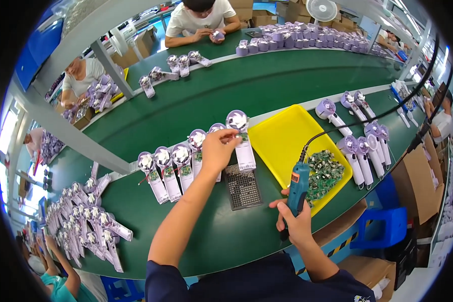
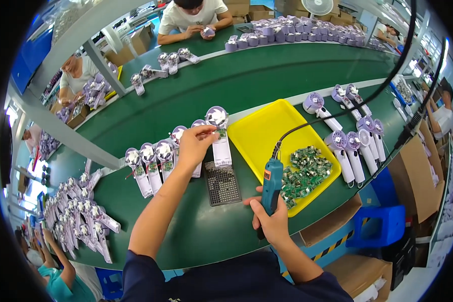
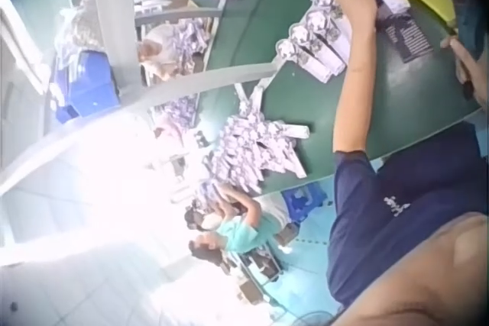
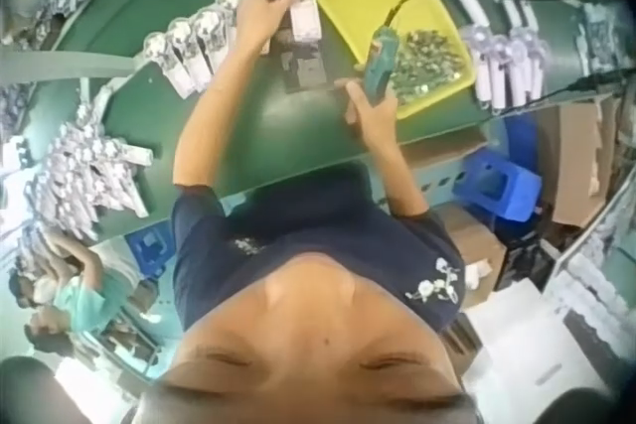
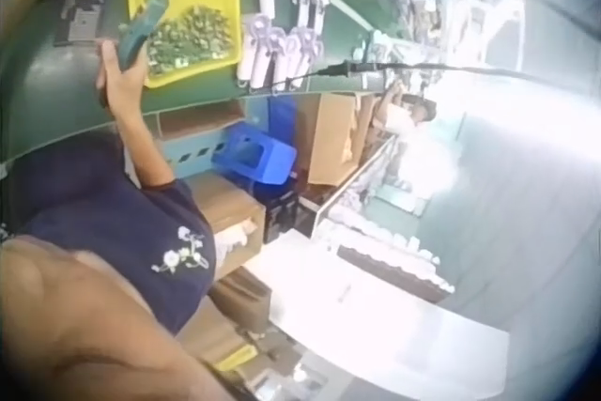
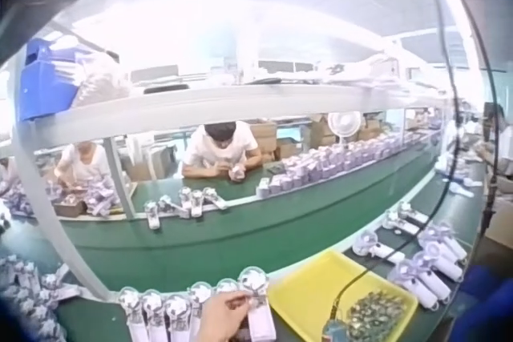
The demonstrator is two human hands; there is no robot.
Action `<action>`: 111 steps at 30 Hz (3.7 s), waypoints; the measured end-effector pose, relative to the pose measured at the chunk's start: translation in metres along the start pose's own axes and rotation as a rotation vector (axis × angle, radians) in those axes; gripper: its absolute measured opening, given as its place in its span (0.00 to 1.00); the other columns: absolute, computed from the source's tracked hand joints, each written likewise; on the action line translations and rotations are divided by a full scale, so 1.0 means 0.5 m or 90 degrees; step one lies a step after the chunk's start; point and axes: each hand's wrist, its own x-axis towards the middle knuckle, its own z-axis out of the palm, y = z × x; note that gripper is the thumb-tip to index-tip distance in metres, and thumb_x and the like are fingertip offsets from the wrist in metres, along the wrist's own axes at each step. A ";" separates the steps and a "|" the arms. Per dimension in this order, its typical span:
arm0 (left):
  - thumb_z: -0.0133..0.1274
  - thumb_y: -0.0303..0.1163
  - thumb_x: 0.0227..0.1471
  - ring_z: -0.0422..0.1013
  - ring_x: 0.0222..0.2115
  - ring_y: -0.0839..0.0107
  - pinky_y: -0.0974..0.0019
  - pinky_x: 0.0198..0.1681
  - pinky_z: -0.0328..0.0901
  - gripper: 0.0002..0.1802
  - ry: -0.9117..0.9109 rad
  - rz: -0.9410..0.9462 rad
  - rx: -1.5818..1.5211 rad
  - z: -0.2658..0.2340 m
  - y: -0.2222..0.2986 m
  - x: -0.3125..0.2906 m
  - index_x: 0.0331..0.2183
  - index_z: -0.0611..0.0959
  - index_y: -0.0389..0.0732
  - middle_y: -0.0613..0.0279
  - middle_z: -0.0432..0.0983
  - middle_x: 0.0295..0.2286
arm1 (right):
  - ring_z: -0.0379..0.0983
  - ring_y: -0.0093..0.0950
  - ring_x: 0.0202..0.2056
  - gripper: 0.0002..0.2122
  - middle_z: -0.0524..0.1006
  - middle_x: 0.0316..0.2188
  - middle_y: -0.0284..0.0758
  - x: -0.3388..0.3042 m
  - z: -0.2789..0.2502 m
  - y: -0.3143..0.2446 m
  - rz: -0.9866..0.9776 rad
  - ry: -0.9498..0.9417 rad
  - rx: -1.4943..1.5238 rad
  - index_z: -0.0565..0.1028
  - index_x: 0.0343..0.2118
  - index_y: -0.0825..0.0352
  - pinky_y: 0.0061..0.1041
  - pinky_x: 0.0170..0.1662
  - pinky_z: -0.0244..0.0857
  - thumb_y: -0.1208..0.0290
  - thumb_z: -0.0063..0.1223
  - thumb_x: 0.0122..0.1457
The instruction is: The person assembles portable fans by placing circuit boards into the fan housings and screwing them in with an electric screwdriver.
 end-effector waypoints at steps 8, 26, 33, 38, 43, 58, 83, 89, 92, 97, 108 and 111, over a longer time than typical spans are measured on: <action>0.63 0.27 0.46 0.79 0.29 0.66 0.66 0.35 0.72 0.10 0.042 0.031 0.116 0.021 -0.046 0.042 0.33 0.86 0.34 0.53 0.82 0.28 | 0.65 0.19 0.15 0.17 0.75 0.30 0.41 -0.026 -0.049 0.012 0.011 0.009 -0.020 0.64 0.52 0.69 0.21 0.19 0.62 0.75 0.53 0.62; 0.55 0.30 0.56 0.64 0.40 0.73 0.69 0.44 0.62 0.29 -0.061 0.416 -0.055 -0.128 0.508 -0.181 0.58 0.68 0.35 0.60 0.68 0.41 | 0.72 0.21 0.29 0.28 0.71 0.33 0.34 -0.136 0.089 0.109 0.085 -0.526 -0.116 0.52 0.61 0.73 0.22 0.37 0.67 0.56 0.44 0.69; 0.39 0.37 0.68 0.49 0.13 0.86 0.77 0.12 0.43 0.13 -0.176 0.378 -0.495 -0.146 0.654 -0.196 0.42 0.74 0.38 0.73 0.55 0.18 | 0.65 0.40 0.51 0.37 0.66 0.49 0.53 -0.193 0.125 0.012 0.063 -0.629 -0.339 0.52 0.62 0.79 0.30 0.56 0.58 0.47 0.42 0.66; 0.31 0.41 0.70 0.40 0.08 0.86 0.75 0.08 0.35 0.16 -0.213 0.405 -0.589 -0.200 0.663 -0.245 0.38 0.68 0.41 0.74 0.49 0.12 | 0.71 0.36 0.53 0.21 0.75 0.51 0.42 -0.183 0.023 -0.302 -0.361 -0.502 -0.392 0.69 0.56 0.68 0.34 0.60 0.61 0.64 0.56 0.62; 0.31 0.41 0.70 0.39 0.07 0.86 0.75 0.07 0.34 0.16 -0.280 0.376 -0.599 -0.208 0.680 -0.270 0.36 0.68 0.42 0.74 0.49 0.11 | 0.69 0.26 0.52 0.17 0.75 0.49 0.40 -0.070 -0.082 -0.587 -0.865 0.286 -0.371 0.68 0.56 0.70 0.28 0.57 0.61 0.65 0.42 0.69; 0.33 0.48 0.69 0.44 0.11 0.83 0.75 0.13 0.39 0.19 -0.255 0.317 -0.537 -0.238 0.666 -0.272 0.40 0.71 0.42 0.72 0.52 0.13 | 0.50 0.10 0.15 0.12 0.61 0.16 0.22 0.024 -0.072 -0.525 -0.688 0.058 -0.138 0.72 0.33 0.67 0.14 0.17 0.43 0.64 0.42 0.70; 0.37 0.41 0.69 0.56 0.15 0.82 0.76 0.17 0.52 0.16 -0.470 0.234 -0.412 -0.122 0.615 -0.229 0.39 0.73 0.38 0.71 0.61 0.19 | 0.51 0.10 0.12 0.11 0.61 0.17 0.22 0.018 0.041 -0.806 -0.603 -0.032 -0.135 0.71 0.38 0.61 0.13 0.13 0.43 0.60 0.41 0.70; 0.38 0.41 0.68 0.51 0.11 0.82 0.76 0.12 0.49 0.19 -0.225 0.409 -0.417 -0.143 0.799 -0.146 0.49 0.72 0.37 0.73 0.56 0.19 | 0.57 0.16 0.15 0.13 0.59 0.16 0.23 -0.001 0.021 -0.825 -0.506 -0.174 -0.199 0.70 0.45 0.63 0.17 0.18 0.54 0.60 0.41 0.68; 0.37 0.39 0.68 0.49 0.13 0.83 0.75 0.14 0.46 0.19 -0.186 0.448 -0.388 -0.177 0.899 -0.114 0.49 0.73 0.36 0.72 0.54 0.20 | 0.54 0.14 0.15 0.15 0.58 0.16 0.21 -0.022 0.079 -0.852 -0.408 -0.230 -0.223 0.70 0.48 0.61 0.16 0.17 0.50 0.56 0.40 0.69; 0.37 0.35 0.68 0.49 0.13 0.83 0.74 0.13 0.45 0.14 -0.118 0.477 -0.313 -0.205 0.993 -0.102 0.45 0.72 0.36 0.72 0.56 0.19 | 0.48 0.11 0.15 0.15 0.56 0.17 0.19 0.014 0.163 -0.945 -0.401 -0.425 -0.197 0.68 0.52 0.64 0.14 0.17 0.43 0.60 0.41 0.69; 0.40 0.35 0.67 0.49 0.13 0.84 0.76 0.13 0.46 0.15 -0.027 0.457 -0.221 -0.233 1.029 -0.091 0.47 0.74 0.36 0.73 0.58 0.20 | 0.49 0.14 0.17 0.13 0.61 0.21 0.23 0.056 0.379 -1.066 -0.630 -0.323 0.014 0.67 0.48 0.62 0.16 0.17 0.44 0.59 0.35 0.71; 0.41 0.35 0.67 0.50 0.13 0.85 0.76 0.13 0.47 0.17 -0.005 0.504 -0.205 -0.221 1.039 -0.098 0.48 0.75 0.33 0.72 0.60 0.20 | 0.49 0.14 0.16 0.13 0.62 0.21 0.23 0.056 0.401 -1.090 -0.646 -0.296 0.015 0.67 0.47 0.62 0.16 0.17 0.45 0.61 0.33 0.71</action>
